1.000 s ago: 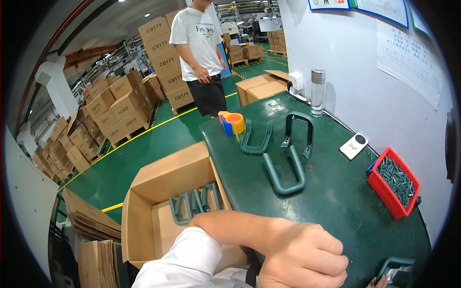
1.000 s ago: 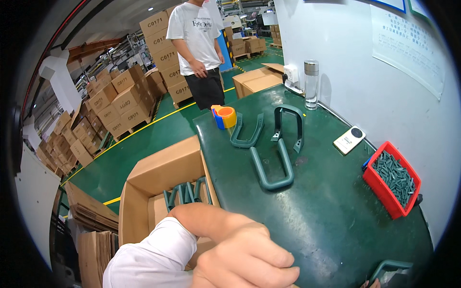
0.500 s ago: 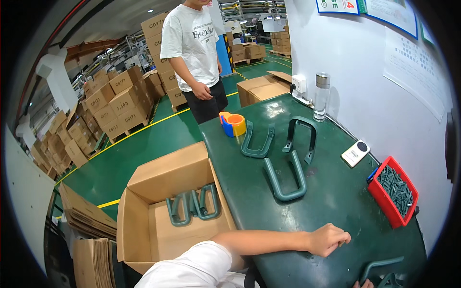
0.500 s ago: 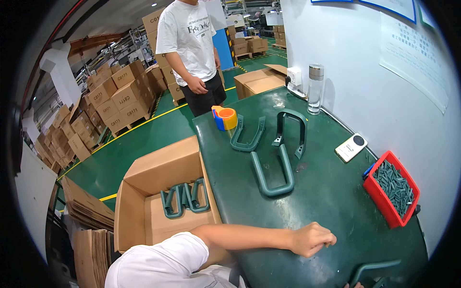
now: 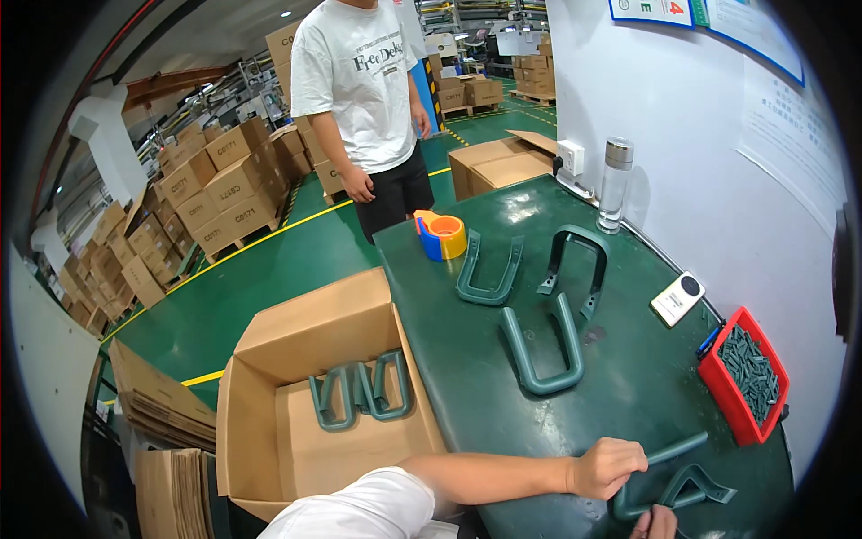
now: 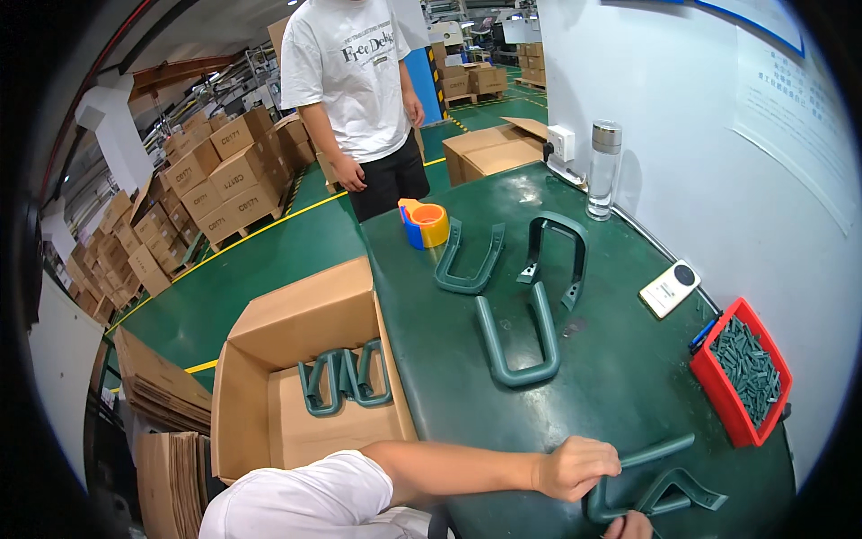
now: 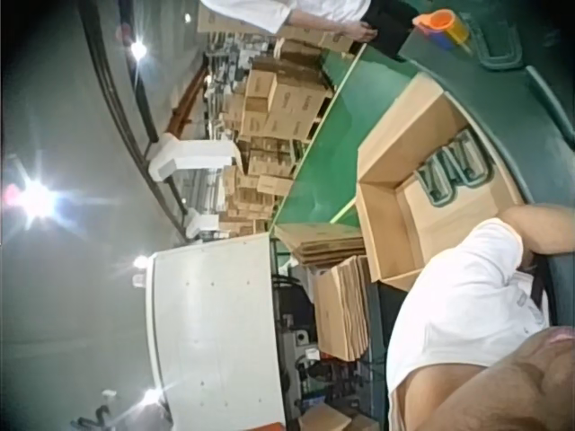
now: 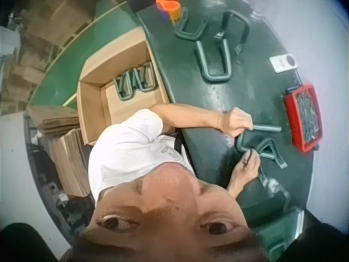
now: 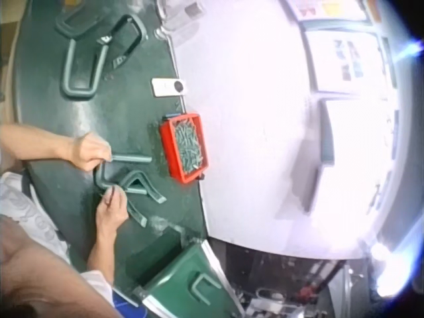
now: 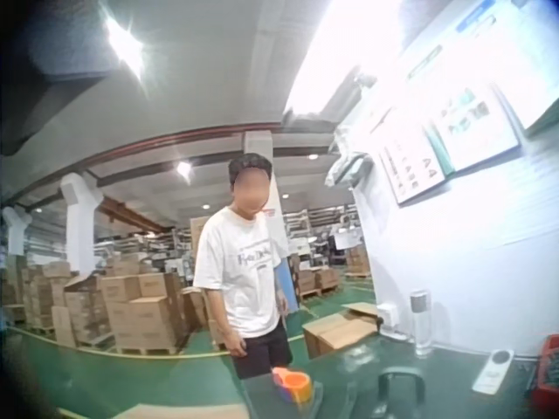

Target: The person is inspecting and trimming excess plastic from green U-shaped components using a small blade or pick.

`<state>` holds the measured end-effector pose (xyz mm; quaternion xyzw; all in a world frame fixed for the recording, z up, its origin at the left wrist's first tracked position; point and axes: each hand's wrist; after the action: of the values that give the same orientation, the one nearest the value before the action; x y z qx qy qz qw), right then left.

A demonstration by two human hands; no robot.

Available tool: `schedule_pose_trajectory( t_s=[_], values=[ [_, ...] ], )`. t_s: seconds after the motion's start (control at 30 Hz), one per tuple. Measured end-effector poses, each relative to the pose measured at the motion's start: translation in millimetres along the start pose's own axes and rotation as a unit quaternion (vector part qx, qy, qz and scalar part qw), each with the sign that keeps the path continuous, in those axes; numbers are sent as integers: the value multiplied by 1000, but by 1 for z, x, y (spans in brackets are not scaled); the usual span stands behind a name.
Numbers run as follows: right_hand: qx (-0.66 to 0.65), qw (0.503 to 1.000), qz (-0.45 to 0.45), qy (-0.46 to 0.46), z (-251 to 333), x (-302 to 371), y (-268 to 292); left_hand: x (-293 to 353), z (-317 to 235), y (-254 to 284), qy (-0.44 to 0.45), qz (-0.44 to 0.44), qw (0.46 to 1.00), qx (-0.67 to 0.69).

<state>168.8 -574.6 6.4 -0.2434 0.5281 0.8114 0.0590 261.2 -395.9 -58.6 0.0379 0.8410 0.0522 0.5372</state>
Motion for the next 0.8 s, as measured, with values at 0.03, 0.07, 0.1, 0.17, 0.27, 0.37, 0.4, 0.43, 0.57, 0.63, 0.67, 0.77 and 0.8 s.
schedule_pose_trajectory(
  t_s=[0.03, 0.07, 0.1, 0.17, 0.27, 0.37, 0.4, 0.43, 0.57, 0.63, 0.67, 0.77, 0.8],
  values=[
    [17, 999, -28, -2, -4, -4, 1, 1, -2, 1, -6, -1, 1000, -3],
    [38, 999, -34, -12, -5, -10, 7, 3, -2, -1, -10, 7, 1000, -6],
    [50, 998, -33, -18, -8, -16, 11, 5, -1, -3, -14, 16, 1000, -8],
    [73, 997, -25, -30, -16, -25, 14, 9, -3, -7, -12, 39, 999, -9],
    [72, 990, 109, -61, -20, -39, 26, 12, -7, -12, 5, 78, 997, -7],
    [-37, 984, 151, -82, -25, -43, 22, 11, -7, -14, 24, 101, 994, -17],
    [-35, 983, 162, -78, -22, -44, 22, 12, -5, -14, 34, 107, 993, -22],
    [-51, 980, 170, -86, -22, -43, 22, 13, -5, -14, 43, 113, 992, -28],
    [-105, 971, 193, -98, -27, -37, 14, 11, -4, -15, 34, 101, 994, -28],
    [-84, 973, 204, -63, -25, -35, 14, 11, -4, -15, 36, 110, 993, -29],
    [-107, 966, 220, -79, -26, -33, 13, 11, -4, -15, 33, 110, 993, -34],
    [-68, 974, 214, -30, -22, -33, 14, 9, -4, -14, 25, 118, 992, -45],
    [-81, 974, 211, -23, -25, -32, 13, 9, -4, -14, 23, 127, 991, -47]
  ],
)
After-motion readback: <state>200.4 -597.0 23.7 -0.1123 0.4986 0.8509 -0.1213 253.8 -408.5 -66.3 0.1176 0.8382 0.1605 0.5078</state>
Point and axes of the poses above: each hand's wrist, its own x-axis away from the middle knuckle, its own y-axis out of the back of the hand, z = x × y, and after that the axes turned 6 degrees about x, right-handed
